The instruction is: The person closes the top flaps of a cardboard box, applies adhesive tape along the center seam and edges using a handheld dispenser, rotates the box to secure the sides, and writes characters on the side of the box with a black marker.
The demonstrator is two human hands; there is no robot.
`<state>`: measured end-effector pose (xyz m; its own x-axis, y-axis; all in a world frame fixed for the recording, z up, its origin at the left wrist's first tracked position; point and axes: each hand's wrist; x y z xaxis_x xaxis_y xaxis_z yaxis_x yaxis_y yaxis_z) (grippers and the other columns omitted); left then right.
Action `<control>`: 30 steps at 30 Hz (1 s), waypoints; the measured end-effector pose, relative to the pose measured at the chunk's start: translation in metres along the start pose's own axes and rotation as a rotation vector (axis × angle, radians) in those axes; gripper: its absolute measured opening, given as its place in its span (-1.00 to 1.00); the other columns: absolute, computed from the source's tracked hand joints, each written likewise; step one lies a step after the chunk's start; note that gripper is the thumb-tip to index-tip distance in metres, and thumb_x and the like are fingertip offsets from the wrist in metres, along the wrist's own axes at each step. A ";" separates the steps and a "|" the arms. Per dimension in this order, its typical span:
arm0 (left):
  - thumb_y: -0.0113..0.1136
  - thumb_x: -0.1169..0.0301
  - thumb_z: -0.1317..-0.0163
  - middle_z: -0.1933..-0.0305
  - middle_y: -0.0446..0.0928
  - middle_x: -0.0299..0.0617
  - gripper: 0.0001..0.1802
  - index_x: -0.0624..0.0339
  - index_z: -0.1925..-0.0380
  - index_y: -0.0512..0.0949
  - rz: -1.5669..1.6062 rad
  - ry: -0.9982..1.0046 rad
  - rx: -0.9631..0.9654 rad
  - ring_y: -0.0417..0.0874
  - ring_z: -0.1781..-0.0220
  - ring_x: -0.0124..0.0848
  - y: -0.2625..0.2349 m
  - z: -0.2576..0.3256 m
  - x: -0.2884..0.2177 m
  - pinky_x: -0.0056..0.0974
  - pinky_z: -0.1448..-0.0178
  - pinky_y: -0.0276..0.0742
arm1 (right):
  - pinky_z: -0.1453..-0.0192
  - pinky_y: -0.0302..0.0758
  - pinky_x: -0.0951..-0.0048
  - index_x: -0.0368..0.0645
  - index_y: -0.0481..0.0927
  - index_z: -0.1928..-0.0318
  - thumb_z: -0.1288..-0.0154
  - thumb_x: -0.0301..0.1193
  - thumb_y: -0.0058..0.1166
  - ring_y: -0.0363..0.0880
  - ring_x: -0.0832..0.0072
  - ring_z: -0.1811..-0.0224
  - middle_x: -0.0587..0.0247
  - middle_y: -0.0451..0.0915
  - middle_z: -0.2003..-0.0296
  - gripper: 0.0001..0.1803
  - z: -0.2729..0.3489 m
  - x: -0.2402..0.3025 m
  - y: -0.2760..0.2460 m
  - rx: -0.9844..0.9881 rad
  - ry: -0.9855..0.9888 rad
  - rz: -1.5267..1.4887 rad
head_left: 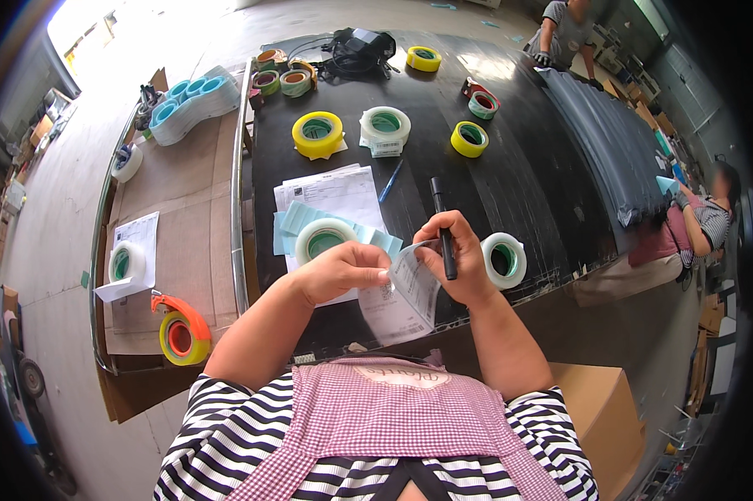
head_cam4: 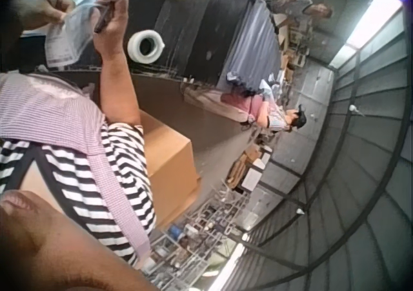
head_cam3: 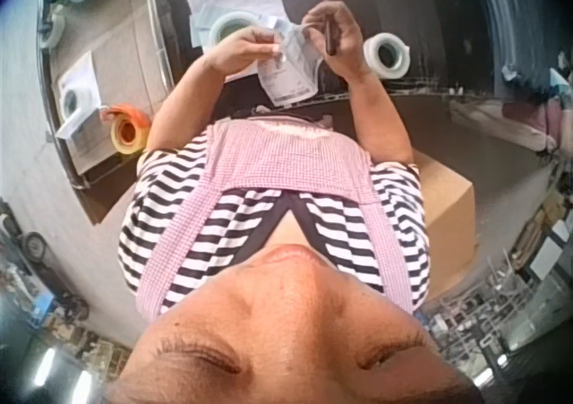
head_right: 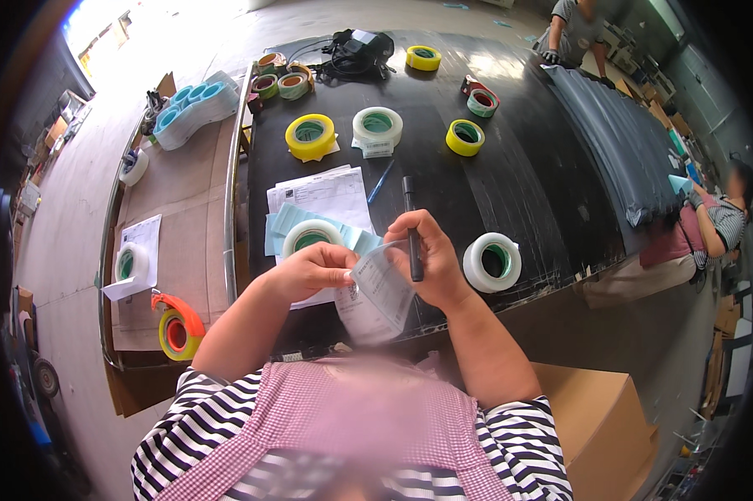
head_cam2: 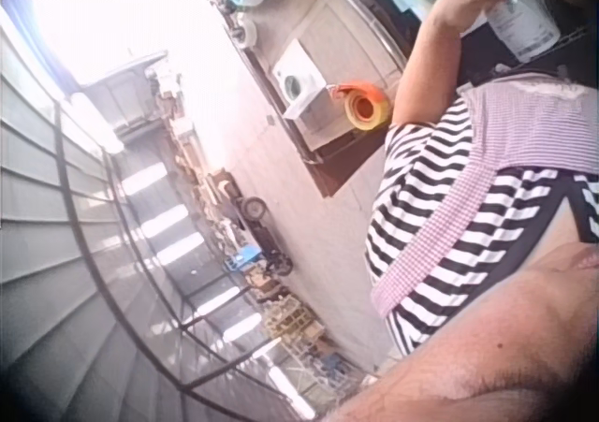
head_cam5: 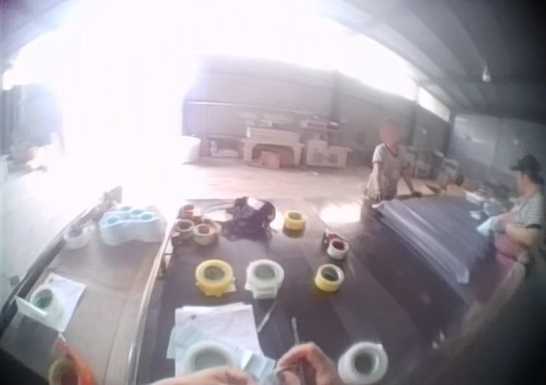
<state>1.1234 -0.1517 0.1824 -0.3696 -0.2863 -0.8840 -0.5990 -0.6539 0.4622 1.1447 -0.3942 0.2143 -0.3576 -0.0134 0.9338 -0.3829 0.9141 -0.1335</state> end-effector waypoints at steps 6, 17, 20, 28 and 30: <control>0.25 0.34 -0.41 0.30 0.59 -0.42 -0.83 0.22 0.27 0.61 0.024 -0.064 -0.043 0.57 0.20 -0.64 0.016 -0.003 0.001 -0.47 0.02 0.44 | 0.09 0.64 0.50 -0.17 0.35 -0.02 -0.31 -0.74 0.13 0.67 0.53 0.21 0.20 0.57 0.22 -0.63 0.002 -0.004 0.010 0.016 -0.143 0.056; 0.35 0.33 -0.35 0.32 0.64 -0.37 -0.80 0.26 0.23 0.67 -0.082 -0.046 -0.213 0.60 0.32 -0.61 0.009 0.013 -0.016 -0.46 0.18 0.54 | -0.19 0.53 0.34 -0.12 0.47 0.04 -0.09 -0.65 0.38 0.66 0.38 -0.04 0.22 0.67 0.17 -0.55 -0.009 0.039 -0.012 0.291 -0.143 0.095; 0.32 0.35 -0.37 0.33 0.63 -0.38 -0.81 0.27 0.23 0.67 -0.009 0.045 -0.151 0.60 0.33 -0.63 0.009 0.009 -0.012 -0.48 0.19 0.53 | -0.17 0.52 0.33 -0.12 0.47 0.06 -0.06 -0.61 0.43 0.65 0.37 -0.01 0.24 0.66 0.18 -0.54 -0.006 0.039 0.000 0.309 -0.062 0.108; 0.30 0.43 -0.34 0.32 0.64 -0.36 -0.88 0.28 0.29 0.66 0.193 -0.160 0.052 0.62 0.30 -0.62 0.012 0.001 0.005 -0.48 0.17 0.53 | 0.04 0.55 0.50 -0.13 0.45 0.06 -0.12 -0.63 0.42 0.61 0.57 0.17 0.27 0.60 0.21 -0.55 0.007 0.031 0.005 0.322 -0.028 0.171; 0.33 0.42 -0.32 0.34 0.64 -0.37 -0.88 0.27 0.29 0.67 0.184 -0.183 0.069 0.62 0.33 -0.61 0.010 0.002 0.001 -0.48 0.20 0.53 | 0.04 0.55 0.50 -0.13 0.45 0.06 -0.13 -0.62 0.42 0.61 0.57 0.17 0.27 0.61 0.21 -0.55 0.007 0.037 0.004 0.387 0.037 0.180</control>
<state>1.1155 -0.1565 0.1863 -0.5952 -0.2607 -0.7601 -0.5543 -0.5517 0.6233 1.1243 -0.3937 0.2460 -0.4198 0.1536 0.8945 -0.6111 0.6809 -0.4037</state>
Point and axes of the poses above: each hand's wrist, its own z-axis away from the middle knuckle, its own y-axis out of the palm, x = y × z
